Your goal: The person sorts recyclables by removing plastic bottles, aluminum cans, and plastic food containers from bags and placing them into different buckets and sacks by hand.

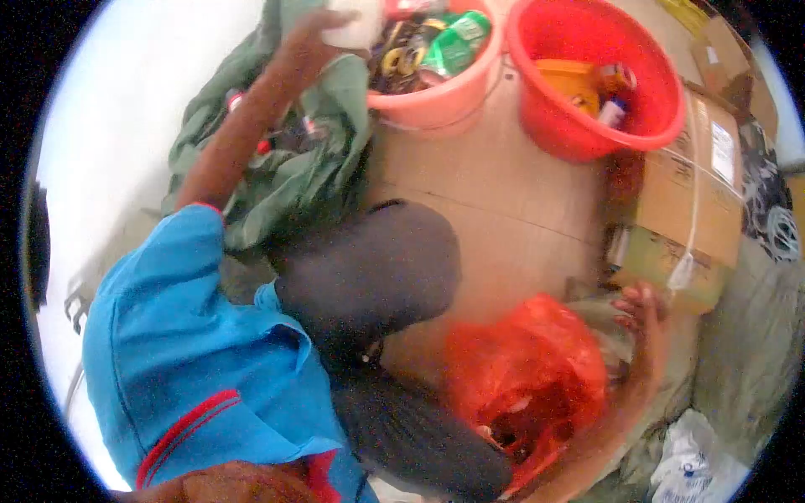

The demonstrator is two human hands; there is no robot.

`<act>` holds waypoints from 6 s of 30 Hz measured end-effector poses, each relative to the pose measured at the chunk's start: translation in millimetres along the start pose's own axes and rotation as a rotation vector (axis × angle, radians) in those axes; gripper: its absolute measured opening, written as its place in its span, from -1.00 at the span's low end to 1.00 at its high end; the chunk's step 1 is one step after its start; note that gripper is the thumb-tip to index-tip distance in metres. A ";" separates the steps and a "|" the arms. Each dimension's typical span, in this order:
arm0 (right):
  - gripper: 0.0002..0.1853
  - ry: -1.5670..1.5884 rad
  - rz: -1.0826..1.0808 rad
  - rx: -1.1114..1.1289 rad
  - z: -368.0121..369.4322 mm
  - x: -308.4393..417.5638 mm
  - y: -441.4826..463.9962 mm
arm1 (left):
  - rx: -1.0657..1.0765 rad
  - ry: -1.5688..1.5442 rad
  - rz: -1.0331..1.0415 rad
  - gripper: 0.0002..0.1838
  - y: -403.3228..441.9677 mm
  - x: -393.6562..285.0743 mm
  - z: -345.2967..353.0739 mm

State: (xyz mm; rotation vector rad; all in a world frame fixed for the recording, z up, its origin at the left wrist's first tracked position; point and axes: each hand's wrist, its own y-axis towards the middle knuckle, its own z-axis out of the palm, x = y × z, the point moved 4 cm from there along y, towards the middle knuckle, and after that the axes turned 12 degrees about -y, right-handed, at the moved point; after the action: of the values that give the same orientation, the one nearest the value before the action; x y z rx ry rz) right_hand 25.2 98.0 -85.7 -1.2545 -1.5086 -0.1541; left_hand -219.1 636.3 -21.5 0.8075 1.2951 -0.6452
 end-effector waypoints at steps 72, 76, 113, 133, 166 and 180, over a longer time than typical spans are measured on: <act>-0.14 0.250 0.249 -0.422 -28.3 -231.7 -244.1 | 1.771 1.113 0.489 -0.78 -290.4 187.4 535.9; -0.16 0.262 0.218 -0.449 -14.4 -230.7 -235.3 | 1.847 1.085 0.280 -0.57 -290.0 170.1 538.6; -0.51 -0.354 -0.044 -0.547 38.8 -170.9 -256.0 | 1.932 0.439 0.026 -0.61 -148.1 24.3 561.1; -0.53 -0.330 0.208 -0.558 -15.3 -243.1 -242.3 | -0.049 0.351 -0.397 -0.48 16.9 61.4 -38.1; -0.76 0.564 -0.722 -0.627 -47.5 41.4 -159.0 | 1.133 -0.079 -0.319 -0.20 -90.2 -21.1 407.1; -0.58 -0.760 0.245 0.083 40.5 -239.0 -197.5 | 0.003 0.493 -0.120 -0.53 20.6 -40.9 -53.6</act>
State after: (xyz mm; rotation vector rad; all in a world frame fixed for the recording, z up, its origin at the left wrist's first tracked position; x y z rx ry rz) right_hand -191.0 -104.0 -186.9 -1.5018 -1.9394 0.6049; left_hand -240.3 690.9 17.9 0.9310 1.8005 -0.5599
